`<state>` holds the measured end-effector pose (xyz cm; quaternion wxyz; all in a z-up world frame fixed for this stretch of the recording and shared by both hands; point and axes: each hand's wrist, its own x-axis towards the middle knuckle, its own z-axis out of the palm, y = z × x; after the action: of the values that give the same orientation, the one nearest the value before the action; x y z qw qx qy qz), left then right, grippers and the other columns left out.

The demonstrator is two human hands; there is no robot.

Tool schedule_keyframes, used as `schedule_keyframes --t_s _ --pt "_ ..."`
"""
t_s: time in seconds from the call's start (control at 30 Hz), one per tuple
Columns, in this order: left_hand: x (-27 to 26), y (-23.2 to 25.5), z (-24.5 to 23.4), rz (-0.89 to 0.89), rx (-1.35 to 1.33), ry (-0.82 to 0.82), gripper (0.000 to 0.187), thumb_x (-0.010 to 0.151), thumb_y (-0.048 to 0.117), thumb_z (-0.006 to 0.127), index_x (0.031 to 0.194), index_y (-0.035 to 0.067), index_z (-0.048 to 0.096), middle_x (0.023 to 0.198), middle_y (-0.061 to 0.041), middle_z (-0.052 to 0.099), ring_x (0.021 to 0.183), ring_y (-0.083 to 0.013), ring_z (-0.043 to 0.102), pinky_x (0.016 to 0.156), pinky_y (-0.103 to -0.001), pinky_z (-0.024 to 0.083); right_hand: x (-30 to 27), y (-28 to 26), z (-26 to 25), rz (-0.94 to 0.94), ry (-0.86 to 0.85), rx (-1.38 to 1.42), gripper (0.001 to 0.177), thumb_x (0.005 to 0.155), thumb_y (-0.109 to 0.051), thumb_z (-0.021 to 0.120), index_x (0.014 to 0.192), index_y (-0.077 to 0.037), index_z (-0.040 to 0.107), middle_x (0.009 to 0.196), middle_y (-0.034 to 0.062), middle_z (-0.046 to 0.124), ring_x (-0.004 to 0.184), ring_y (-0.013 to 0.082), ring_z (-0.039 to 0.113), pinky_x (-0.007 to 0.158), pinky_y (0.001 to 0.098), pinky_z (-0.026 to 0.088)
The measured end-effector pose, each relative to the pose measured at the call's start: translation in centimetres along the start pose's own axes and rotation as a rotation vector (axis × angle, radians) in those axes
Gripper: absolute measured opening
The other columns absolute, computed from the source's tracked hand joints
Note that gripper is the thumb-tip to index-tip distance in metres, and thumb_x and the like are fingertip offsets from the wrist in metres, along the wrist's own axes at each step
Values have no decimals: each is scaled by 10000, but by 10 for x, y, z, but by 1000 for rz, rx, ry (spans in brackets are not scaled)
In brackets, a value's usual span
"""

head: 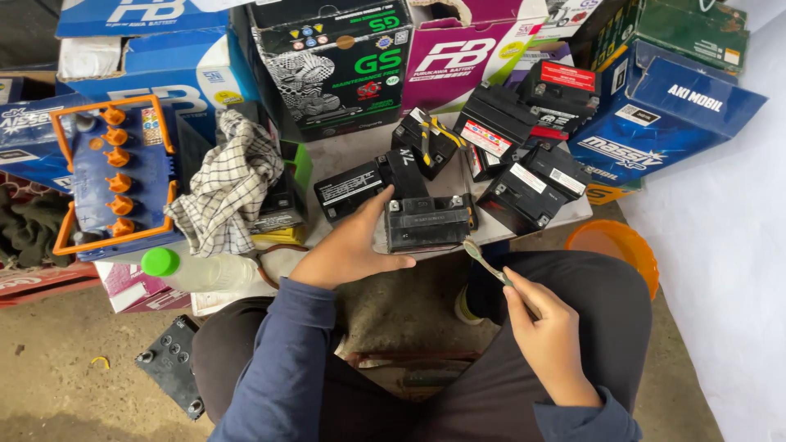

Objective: Repairing a small lead-acid battery by prying open the casing with a screwdriver

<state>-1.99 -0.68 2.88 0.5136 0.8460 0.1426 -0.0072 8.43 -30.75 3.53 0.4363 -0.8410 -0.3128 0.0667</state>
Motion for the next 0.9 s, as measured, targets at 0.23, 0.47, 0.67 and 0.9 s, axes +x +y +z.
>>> schedule_keyframes --t_s 0.23,0.47,0.67,0.9 --pt "-7 35 -9 208 5 173 869 836 344 810 1532 69 367 1547 -165 444 1453 -264 426 1213 -382 296 7 13 -3 141 33 72 270 943 -100 690 1197 -33 751 1129 85 778 1039 146 746 924 248 594" --pt "-1 48 2 360 83 295 476 918 294 751 1340 112 628 1399 -127 574 1314 -268 564 1150 -406 413 10 5 3 260 9 155 335 986 -151 619 1294 -43 699 994 89 797 781 113 692 751 259 558" --pt "9 45 11 452 183 359 361 933 188 754 1274 102 669 1315 -125 629 1226 -281 616 1100 -412 466 19 6 18 73 -49 154 304 958 -97 649 1243 -15 714 1112 117 787 945 157 782 863 269 628" --pt "13 40 9 469 154 378 329 880 131 773 1205 100 734 1174 -111 708 1143 -339 670 981 -460 516 13 10 6 286 137 67 277 968 -72 680 1232 -89 764 954 158 789 932 243 758 775 351 638"
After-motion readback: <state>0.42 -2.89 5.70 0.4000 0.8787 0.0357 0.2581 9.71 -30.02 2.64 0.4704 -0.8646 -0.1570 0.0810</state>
